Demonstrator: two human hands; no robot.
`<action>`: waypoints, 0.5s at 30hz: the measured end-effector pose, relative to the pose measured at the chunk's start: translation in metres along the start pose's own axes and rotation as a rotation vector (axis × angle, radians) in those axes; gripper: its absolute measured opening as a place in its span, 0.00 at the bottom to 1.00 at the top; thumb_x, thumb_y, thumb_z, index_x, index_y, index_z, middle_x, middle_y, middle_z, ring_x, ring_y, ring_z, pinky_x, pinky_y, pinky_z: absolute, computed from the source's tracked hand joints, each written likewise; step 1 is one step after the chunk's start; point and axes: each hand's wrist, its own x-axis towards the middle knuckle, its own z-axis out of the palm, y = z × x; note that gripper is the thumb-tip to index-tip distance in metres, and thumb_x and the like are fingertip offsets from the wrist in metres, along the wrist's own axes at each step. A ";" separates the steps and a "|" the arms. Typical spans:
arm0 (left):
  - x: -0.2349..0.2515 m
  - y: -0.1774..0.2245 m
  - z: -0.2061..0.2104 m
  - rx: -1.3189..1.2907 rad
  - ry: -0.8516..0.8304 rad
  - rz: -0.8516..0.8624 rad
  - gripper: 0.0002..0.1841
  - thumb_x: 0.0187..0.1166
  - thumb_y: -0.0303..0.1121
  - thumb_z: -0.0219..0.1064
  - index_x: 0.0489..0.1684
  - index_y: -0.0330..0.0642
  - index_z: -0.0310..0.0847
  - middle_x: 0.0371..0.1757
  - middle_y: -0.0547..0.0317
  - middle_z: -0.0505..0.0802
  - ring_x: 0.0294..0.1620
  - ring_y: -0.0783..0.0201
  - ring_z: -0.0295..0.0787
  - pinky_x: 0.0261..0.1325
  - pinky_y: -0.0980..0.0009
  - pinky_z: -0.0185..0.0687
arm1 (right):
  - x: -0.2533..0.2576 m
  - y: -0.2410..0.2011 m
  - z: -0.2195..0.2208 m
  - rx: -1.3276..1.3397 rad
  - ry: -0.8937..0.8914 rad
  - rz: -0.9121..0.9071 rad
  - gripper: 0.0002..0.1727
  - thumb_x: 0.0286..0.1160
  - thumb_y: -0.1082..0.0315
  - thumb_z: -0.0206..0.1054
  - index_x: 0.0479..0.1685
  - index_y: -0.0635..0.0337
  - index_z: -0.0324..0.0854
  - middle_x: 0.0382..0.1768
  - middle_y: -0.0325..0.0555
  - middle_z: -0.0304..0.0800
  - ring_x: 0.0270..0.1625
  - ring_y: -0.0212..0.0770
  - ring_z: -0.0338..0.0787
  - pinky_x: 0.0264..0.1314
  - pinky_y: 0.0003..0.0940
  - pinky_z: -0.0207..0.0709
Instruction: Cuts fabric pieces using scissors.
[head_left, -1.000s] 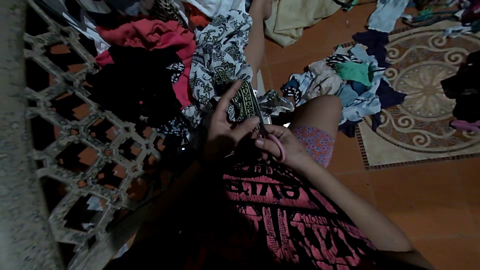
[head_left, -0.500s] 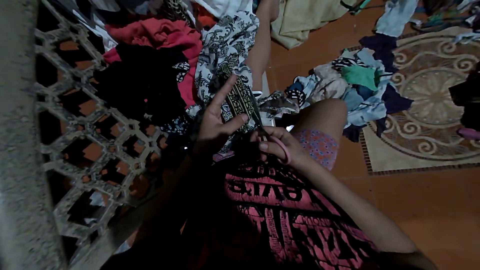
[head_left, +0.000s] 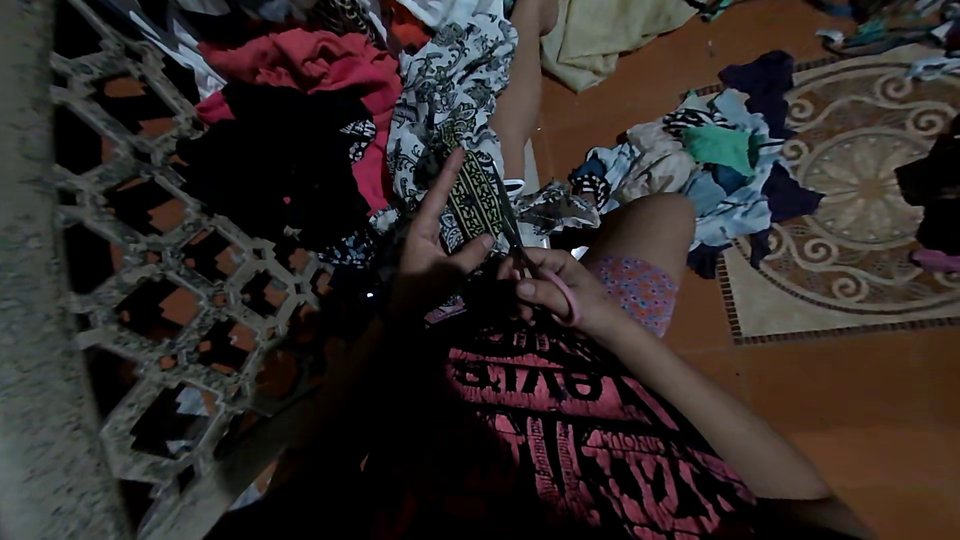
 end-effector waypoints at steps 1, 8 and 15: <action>0.000 -0.001 0.000 -0.003 0.000 0.005 0.48 0.68 0.19 0.71 0.94 0.43 0.50 0.95 0.59 0.56 0.87 0.68 0.64 0.79 0.68 0.74 | 0.000 -0.001 0.001 -0.010 0.006 0.008 0.15 0.74 0.46 0.73 0.39 0.47 0.86 0.20 0.24 0.84 0.22 0.20 0.82 0.27 0.16 0.77; 0.002 -0.004 0.000 0.005 -0.002 0.072 0.52 0.65 0.18 0.72 0.95 0.39 0.44 0.96 0.56 0.50 0.91 0.67 0.57 0.85 0.69 0.65 | -0.003 -0.001 0.002 -0.046 0.045 0.036 0.12 0.73 0.51 0.74 0.41 0.48 0.87 0.22 0.22 0.85 0.23 0.19 0.83 0.26 0.15 0.78; -0.002 -0.010 0.000 -0.043 -0.063 0.083 0.55 0.66 0.22 0.73 0.97 0.46 0.37 0.98 0.58 0.44 0.94 0.64 0.49 0.91 0.61 0.57 | 0.003 0.001 -0.004 0.001 -0.008 -0.047 0.19 0.73 0.42 0.72 0.42 0.47 0.88 0.23 0.25 0.85 0.24 0.20 0.82 0.28 0.17 0.78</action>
